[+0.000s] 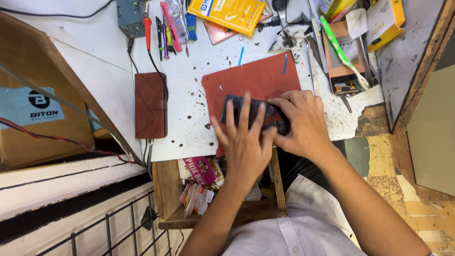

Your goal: The person rubs a phone screen by hand, pours liquid onto it from a bottle, and spreads the liquid across the screen surface with their fingers.

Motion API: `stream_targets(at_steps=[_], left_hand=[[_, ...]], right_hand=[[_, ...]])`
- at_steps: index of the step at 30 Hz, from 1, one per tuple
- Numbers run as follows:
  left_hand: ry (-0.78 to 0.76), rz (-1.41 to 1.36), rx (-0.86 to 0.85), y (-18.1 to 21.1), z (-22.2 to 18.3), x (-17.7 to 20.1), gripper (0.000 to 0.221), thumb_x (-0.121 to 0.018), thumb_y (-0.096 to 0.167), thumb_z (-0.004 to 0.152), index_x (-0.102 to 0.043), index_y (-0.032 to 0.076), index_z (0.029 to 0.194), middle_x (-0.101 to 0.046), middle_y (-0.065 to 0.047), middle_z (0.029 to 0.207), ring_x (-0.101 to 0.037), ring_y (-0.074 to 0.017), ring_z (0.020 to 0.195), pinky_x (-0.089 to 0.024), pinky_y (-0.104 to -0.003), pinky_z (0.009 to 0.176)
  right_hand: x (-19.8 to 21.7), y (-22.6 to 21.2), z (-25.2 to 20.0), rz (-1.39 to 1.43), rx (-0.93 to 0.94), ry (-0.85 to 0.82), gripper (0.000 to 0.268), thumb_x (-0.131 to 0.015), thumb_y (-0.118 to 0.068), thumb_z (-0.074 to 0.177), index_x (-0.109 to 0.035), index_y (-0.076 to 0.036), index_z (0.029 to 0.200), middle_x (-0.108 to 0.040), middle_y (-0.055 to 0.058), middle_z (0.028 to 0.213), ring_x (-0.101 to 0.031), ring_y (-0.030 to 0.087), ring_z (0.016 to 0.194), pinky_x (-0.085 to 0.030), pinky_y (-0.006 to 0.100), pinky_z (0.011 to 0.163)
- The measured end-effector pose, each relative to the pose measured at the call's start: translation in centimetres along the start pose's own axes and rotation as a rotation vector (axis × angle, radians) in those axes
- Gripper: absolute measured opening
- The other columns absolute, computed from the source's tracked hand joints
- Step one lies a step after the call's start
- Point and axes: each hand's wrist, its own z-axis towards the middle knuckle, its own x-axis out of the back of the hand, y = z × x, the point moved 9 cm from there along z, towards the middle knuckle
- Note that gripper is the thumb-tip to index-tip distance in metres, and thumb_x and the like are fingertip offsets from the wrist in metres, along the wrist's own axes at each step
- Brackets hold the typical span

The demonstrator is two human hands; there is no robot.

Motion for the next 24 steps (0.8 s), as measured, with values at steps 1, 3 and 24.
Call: stream_targets(at_steps=[1, 3, 24], left_hand=[[-0.001, 0.0, 0.003, -0.1, 0.6, -0.4, 0.052, -0.05, 0.05, 0.1, -0.064, 0.022, 0.141, -0.031, -0.006, 0.167, -0.02, -0.0386, 0.155, 0.0, -0.07, 0.122], [0.065, 0.012, -0.055, 0.3, 2.0, -0.3, 0.052, -0.051, 0.05, 0.106, -0.063, 0.02, 0.147, -0.031, -0.004, 0.171, -0.02, -0.0378, 0.158, -0.001, -0.07, 0.125], [-0.021, -0.013, 0.004, -0.1, 1.2, -1.5, 0.058, -0.047, 0.051, 0.102, -0.056, 0.019, 0.15, -0.026, -0.006, 0.169, -0.015, -0.0384, 0.157, 0.002, -0.07, 0.122]], right_hand=[[-0.1, 0.0, -0.1, 0.001, 0.0, -0.003, 0.065, -0.079, -0.031, 0.064, -0.069, -0.009, 0.124, -0.06, 0.01, 0.12, -0.05, 0.032, 0.115, -0.036, 0.044, 0.095], [-0.1, 0.1, 0.0, -0.007, -0.015, -0.007, 0.06, -0.079, -0.031, 0.072, -0.068, -0.009, 0.127, -0.061, 0.008, 0.122, -0.05, 0.031, 0.115, -0.035, 0.044, 0.095], [-0.3, 0.1, 0.1, -0.021, -0.013, -0.022, 0.063, -0.077, -0.029, 0.069, -0.068, -0.011, 0.128, -0.06, 0.008, 0.121, -0.049, 0.031, 0.117, -0.036, 0.043, 0.098]])
